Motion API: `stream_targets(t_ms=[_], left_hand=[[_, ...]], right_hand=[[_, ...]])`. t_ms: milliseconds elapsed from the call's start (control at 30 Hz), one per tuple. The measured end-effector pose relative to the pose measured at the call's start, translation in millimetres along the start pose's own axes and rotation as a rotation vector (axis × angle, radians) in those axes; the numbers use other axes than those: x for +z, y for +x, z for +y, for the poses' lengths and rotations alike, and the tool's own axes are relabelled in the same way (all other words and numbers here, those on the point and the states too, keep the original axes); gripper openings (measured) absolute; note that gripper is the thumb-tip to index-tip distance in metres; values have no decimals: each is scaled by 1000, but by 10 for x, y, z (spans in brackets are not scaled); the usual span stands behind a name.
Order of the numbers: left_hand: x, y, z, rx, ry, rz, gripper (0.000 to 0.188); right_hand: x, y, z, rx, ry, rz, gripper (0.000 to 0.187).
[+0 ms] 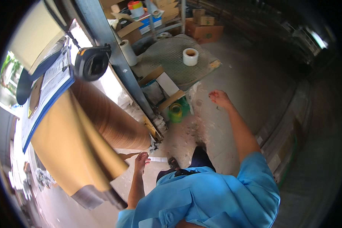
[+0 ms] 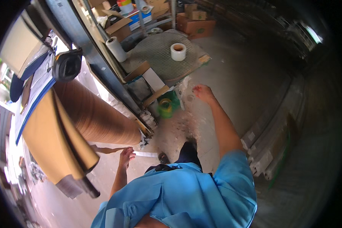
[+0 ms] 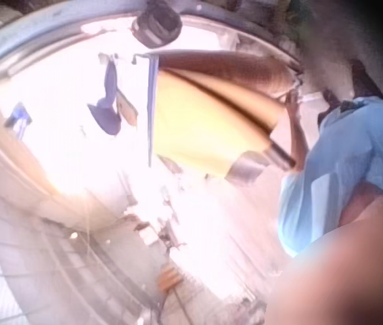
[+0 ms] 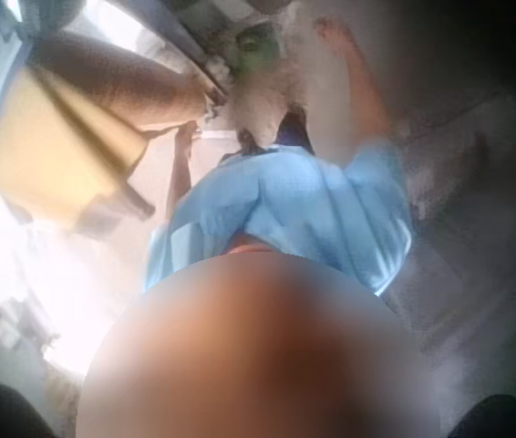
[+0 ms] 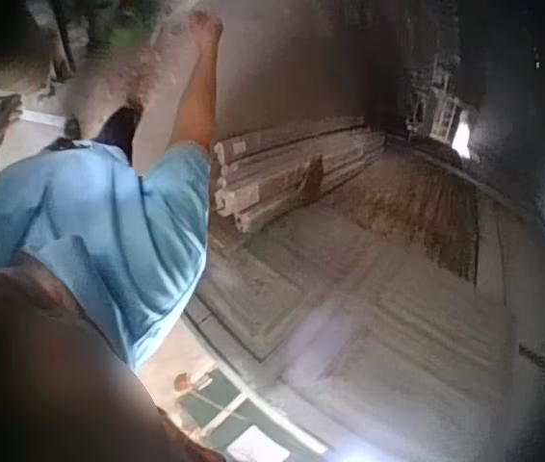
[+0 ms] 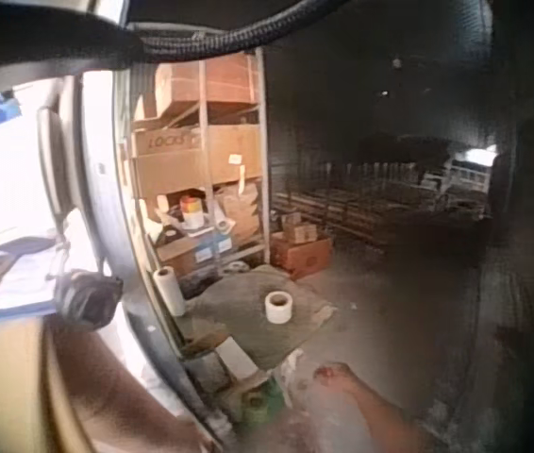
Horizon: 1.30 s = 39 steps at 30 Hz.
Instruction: The person picks up a metal frame, retrieves a roll of clear plastic wrap, and wraps the frame by hand. The wrapped frame is then placed on a metal rack.
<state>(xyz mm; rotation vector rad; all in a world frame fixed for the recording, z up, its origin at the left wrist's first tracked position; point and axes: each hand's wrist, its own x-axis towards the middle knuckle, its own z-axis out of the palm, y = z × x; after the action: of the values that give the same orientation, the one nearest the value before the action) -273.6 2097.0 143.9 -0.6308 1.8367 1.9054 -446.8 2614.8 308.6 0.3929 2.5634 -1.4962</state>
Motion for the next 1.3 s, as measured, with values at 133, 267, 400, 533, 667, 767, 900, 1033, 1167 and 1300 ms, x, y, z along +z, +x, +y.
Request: stream_targets(t_ms=[133,267,400,533,667,767,900,1033,1167,1300], left_hand=[[202,-25,-173,-24,-78,225,29],[583,-652,-948,-382,-300,699,24],[1646,-1543,-1295,-665,-500,997,29],[2614,-1949,-1046,-766,-489,888,30],[3098,-1839,-765,-740,-448,851,28],[3131,-1691,-663,-685,-339,814,28],[2984,-1571,-645,-462,-343,869,30],[2860,-1590,-747,-357,-348,894,32],[2772,-1824,-1107,-288,-329,844,32],[2613,-2415,-1685,-225,-290,910,31]], right_hand=[[-41,1338,-196,-186,-488,16,31],[-85,2555,-408,-327,-796,-26,48],[-20,3496,-509,-406,-1019,-47,63],[117,3998,-465,-350,-1184,-126,58],[207,4174,-346,-291,-1192,-120,45],[157,4234,-267,-334,-1187,-103,40],[-52,4031,-13,-403,-996,-45,49],[-212,3343,460,-512,-328,-309,42],[144,2415,847,-378,-590,-546,42],[1148,1029,974,-368,-491,-906,39]])
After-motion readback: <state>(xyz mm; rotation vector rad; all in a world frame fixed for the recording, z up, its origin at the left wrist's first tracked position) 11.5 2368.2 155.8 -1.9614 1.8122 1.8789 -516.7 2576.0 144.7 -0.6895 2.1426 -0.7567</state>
